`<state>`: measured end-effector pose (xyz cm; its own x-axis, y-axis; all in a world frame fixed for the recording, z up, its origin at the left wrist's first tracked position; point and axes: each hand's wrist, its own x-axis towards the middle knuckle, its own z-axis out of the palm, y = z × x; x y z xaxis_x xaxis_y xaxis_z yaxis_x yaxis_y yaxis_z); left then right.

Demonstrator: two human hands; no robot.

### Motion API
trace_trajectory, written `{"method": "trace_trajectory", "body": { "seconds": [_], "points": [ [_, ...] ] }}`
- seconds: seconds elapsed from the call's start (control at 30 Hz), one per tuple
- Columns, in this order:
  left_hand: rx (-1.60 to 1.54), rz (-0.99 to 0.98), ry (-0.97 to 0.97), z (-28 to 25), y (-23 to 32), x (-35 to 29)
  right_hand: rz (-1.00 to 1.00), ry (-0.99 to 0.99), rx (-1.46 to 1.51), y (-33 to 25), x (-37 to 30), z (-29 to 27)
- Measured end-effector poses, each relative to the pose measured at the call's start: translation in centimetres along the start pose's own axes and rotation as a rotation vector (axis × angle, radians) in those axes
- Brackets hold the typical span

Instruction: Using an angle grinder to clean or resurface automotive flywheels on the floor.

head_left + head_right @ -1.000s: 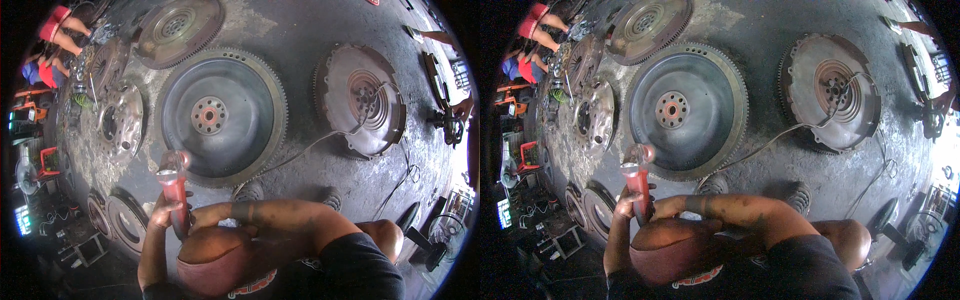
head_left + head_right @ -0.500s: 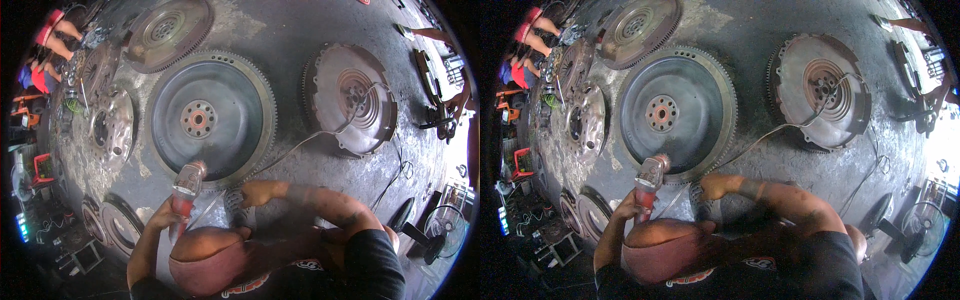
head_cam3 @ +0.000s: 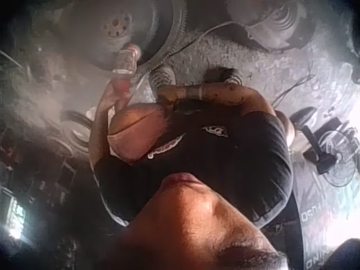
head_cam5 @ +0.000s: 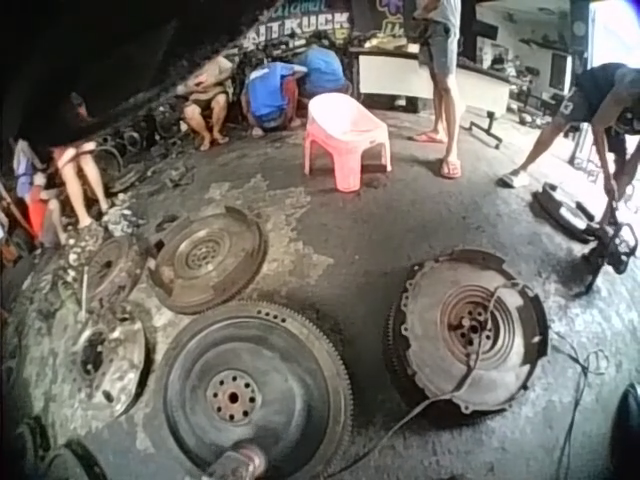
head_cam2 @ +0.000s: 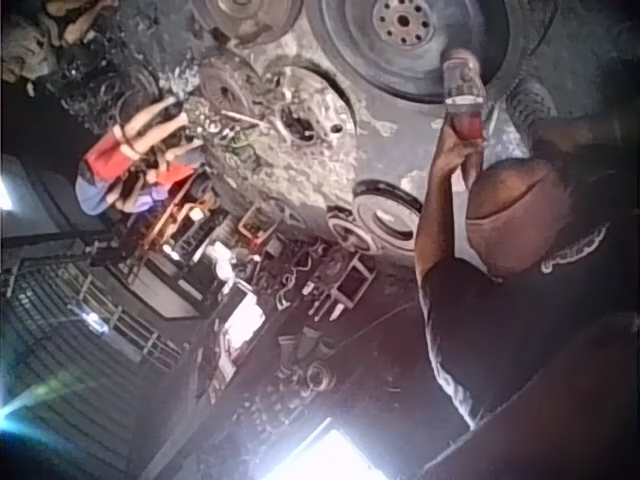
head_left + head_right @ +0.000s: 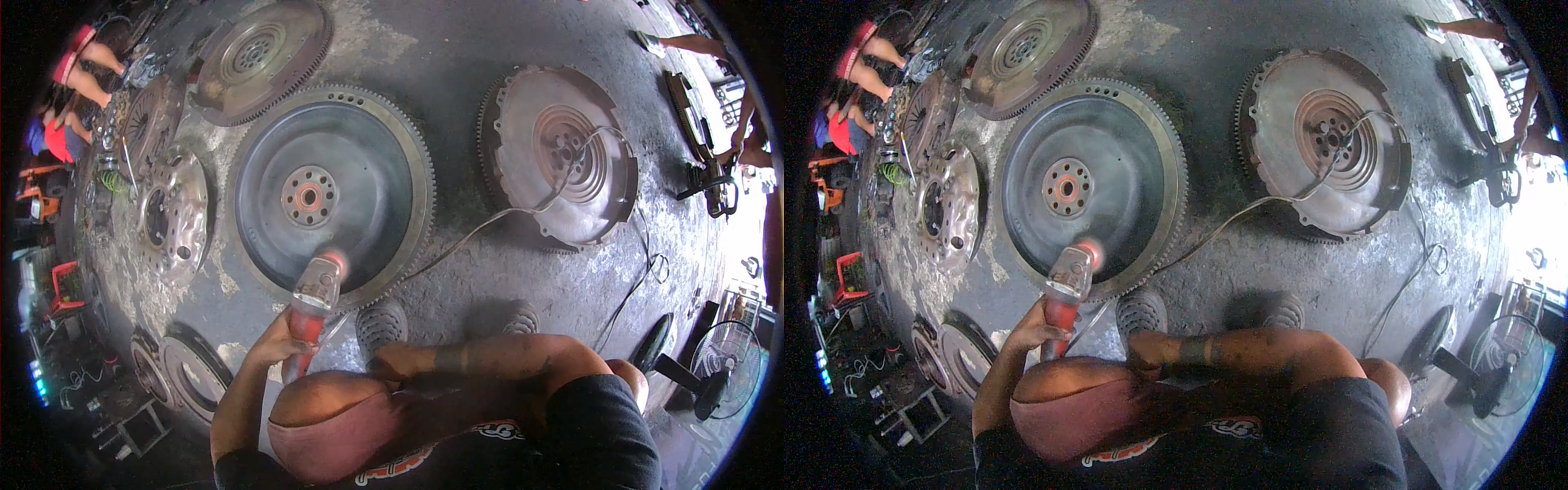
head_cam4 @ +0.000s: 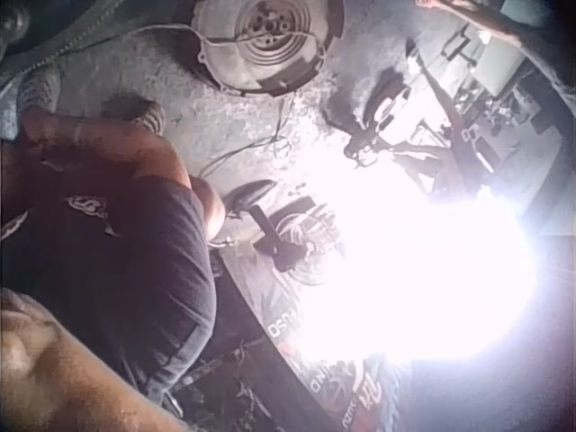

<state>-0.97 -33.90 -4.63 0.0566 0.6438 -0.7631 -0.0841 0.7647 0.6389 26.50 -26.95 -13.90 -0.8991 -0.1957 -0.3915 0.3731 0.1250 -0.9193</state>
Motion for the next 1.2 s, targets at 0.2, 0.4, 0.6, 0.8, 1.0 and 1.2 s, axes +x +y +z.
{"method": "trace_trajectory", "body": {
  "seconds": [0.2, 0.4, 0.6, 0.8, 1.0, 1.2],
  "points": [
    [0.478, 0.074, 0.053, 1.7, 2.1, 2.1, -0.087, 0.226, -0.161, 2.1, 0.6, 1.6],
    [0.509, 0.189, 0.036, 2.5, 5.0, 5.1, -0.164, 0.093, 0.015, 1.8, 0.6, 2.0],
    [0.268, 0.14, -0.046, 3.4, 8.0, 6.5, 0.003, 0.118, 0.068, -3.1, -1.1, -1.1],
    [-0.331, 0.099, -0.201, 4.4, 7.3, 8.2, 0.153, 0.555, 0.277, -4.4, 0.0, -4.1],
    [-0.665, 0.363, -0.252, 4.2, 8.6, 5.5, -0.175, 0.572, 0.555, -9.7, 1.2, -5.9],
    [-0.787, 0.669, -0.208, 4.6, 10.5, 2.9, -0.322, 0.484, 0.934, -12.0, 2.8, -7.6]
  ]
}}
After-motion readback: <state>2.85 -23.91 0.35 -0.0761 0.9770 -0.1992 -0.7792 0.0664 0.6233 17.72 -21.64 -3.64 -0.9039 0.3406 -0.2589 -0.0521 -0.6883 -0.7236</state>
